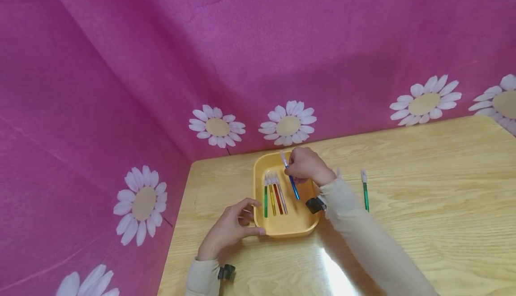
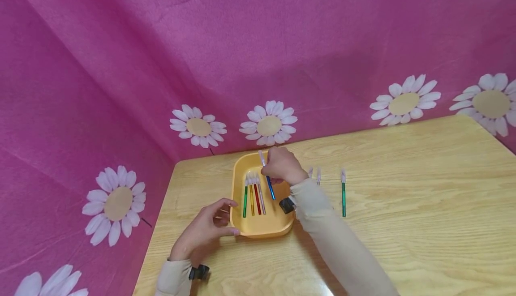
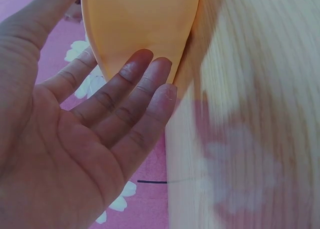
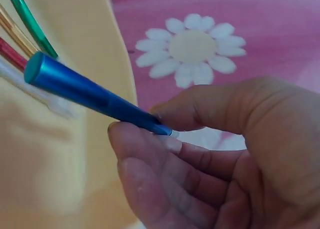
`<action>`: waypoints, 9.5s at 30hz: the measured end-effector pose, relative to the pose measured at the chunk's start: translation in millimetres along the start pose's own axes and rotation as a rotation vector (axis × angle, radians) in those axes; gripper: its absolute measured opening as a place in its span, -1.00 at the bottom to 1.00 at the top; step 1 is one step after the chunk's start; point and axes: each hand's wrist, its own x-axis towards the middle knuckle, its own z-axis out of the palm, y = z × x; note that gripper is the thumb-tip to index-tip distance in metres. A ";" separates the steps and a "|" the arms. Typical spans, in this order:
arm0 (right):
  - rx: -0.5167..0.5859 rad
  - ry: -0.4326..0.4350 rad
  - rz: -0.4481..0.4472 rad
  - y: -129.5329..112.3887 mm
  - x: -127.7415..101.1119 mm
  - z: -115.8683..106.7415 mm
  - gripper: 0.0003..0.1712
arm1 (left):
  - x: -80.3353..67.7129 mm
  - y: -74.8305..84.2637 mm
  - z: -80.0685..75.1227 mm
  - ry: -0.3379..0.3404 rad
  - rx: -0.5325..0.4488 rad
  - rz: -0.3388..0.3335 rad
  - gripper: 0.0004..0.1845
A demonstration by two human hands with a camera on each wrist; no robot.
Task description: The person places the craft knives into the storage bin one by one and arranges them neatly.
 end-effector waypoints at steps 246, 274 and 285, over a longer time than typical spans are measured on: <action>-0.263 0.086 0.099 6.0 24.7 45.9 -0.73 | 1.0 -6.1 -1.4 -0.030 -0.014 0.034 -0.35; -0.188 -0.033 0.119 11.9 32.8 60.4 -0.84 | -0.1 -4.3 -0.5 -0.018 -0.022 0.013 -0.37; -0.198 -0.024 0.099 12.5 31.9 57.8 -0.79 | 0.6 -1.8 -0.7 -0.017 -0.019 -0.003 -0.38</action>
